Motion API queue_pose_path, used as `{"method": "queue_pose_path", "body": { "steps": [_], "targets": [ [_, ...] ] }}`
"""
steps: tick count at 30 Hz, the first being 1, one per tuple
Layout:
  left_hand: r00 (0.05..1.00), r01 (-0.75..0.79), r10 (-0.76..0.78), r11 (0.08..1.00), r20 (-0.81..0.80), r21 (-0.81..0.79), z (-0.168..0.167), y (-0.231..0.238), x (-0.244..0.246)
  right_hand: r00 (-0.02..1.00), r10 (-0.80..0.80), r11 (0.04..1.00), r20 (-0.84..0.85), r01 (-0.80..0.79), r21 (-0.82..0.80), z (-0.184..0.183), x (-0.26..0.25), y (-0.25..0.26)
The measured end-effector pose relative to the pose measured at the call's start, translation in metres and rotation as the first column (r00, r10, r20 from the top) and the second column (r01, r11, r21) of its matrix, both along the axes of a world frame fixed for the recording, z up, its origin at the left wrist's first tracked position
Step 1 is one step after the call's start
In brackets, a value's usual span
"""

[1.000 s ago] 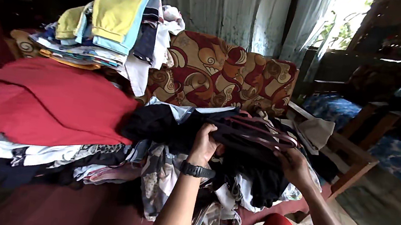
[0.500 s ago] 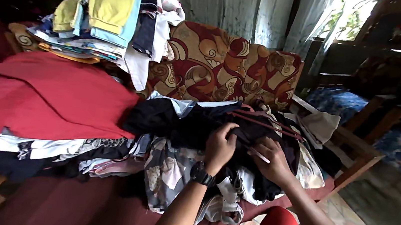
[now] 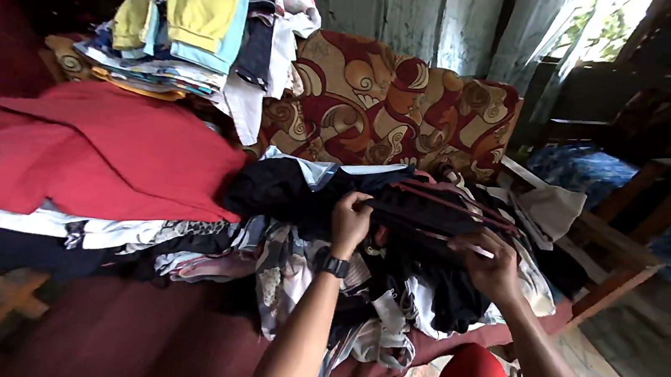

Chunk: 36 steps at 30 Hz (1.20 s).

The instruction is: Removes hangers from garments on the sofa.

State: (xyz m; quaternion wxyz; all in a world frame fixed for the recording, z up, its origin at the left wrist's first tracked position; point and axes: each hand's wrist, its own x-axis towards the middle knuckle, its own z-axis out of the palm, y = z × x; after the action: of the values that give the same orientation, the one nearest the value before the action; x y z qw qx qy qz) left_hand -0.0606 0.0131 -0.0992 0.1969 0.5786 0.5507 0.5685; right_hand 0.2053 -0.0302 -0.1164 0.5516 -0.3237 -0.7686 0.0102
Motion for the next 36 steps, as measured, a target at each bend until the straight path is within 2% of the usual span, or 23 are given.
{"method": "queue_pose_path", "body": {
  "steps": [2,4,5,8,9,11,13,14,15,18,21,23,25,27,30,32,36],
  "targets": [
    [1.000,-0.025,0.025,0.997,0.002,0.077,-0.002,-0.002,0.011,0.995,0.086,0.996,-0.053,-0.087,-0.004,-0.002,-0.018,-0.002],
    [0.998,0.064,-0.063,0.998,-0.027,0.006,0.006,-0.007,0.022,0.989,0.150,0.984,-0.003,-0.150,-0.097,-0.004,-0.031,-0.001],
    [0.994,0.102,-0.103,0.994,-0.047,-0.023,0.011,-0.010,0.027,0.990,0.129,0.978,0.059,-0.117,-0.175,-0.005,-0.036,0.000],
    [0.986,0.152,-0.155,0.987,-0.069,-0.047,0.023,-0.018,0.035,0.967,-0.012,0.922,0.253,0.108,-0.371,0.003,-0.043,0.006],
    [0.987,0.159,-0.160,0.986,-0.016,-0.051,0.025,-0.019,0.035,0.952,-0.042,0.907,0.302,0.163,-0.388,0.009,-0.042,0.010],
    [0.944,0.254,-0.227,0.963,0.241,-0.086,0.030,-0.023,0.034,0.933,-0.090,0.903,0.349,0.225,-0.366,0.018,-0.039,0.015],
    [0.800,0.403,-0.264,0.902,0.540,-0.156,0.035,-0.024,0.030,0.914,-0.140,0.912,0.380,0.268,-0.309,0.024,-0.040,0.018],
    [0.744,0.452,-0.256,0.873,0.617,-0.182,0.037,-0.024,0.029,0.903,-0.159,0.911,0.400,0.290,-0.292,0.026,-0.040,0.022],
    [0.748,0.475,-0.275,0.858,0.604,-0.198,0.037,-0.025,0.029,0.891,-0.172,0.903,0.421,0.313,-0.294,0.029,-0.041,0.025],
    [0.889,0.434,-0.389,0.884,0.240,-0.172,0.041,-0.029,0.028,0.859,-0.188,0.850,0.476,0.385,-0.359,0.039,-0.039,0.036],
    [0.895,0.440,-0.440,0.898,-0.074,-0.012,0.038,-0.021,0.012,0.834,-0.196,0.791,0.516,0.445,-0.420,0.047,-0.035,0.032],
    [0.897,0.299,-0.259,0.952,-0.358,0.059,0.040,-0.015,0.005,0.822,-0.184,0.815,0.539,0.434,-0.383,0.046,-0.035,0.025],
    [0.820,0.111,-0.037,0.989,-0.571,0.094,0.041,-0.010,-0.002,0.825,-0.165,0.842,0.541,0.404,-0.359,0.046,-0.035,0.016],
    [0.785,0.005,0.047,0.997,-0.617,0.083,0.043,0.002,-0.012,0.830,-0.147,0.864,0.538,0.372,-0.339,0.049,-0.038,0.008],
    [0.803,-0.055,0.013,0.997,-0.596,-0.052,0.049,0.021,-0.028,0.825,-0.124,0.887,0.551,0.341,-0.311,0.055,-0.042,-0.002],
    [0.829,-0.016,-0.077,0.987,-0.553,-0.160,0.052,0.030,-0.038,0.837,-0.117,0.913,0.534,0.302,-0.273,0.056,-0.044,-0.011],
    [0.834,0.193,-0.306,0.942,-0.459,-0.276,0.051,0.033,-0.059,0.875,-0.110,0.986,0.471,0.156,-0.060,0.040,-0.039,-0.021]
  ]
}}
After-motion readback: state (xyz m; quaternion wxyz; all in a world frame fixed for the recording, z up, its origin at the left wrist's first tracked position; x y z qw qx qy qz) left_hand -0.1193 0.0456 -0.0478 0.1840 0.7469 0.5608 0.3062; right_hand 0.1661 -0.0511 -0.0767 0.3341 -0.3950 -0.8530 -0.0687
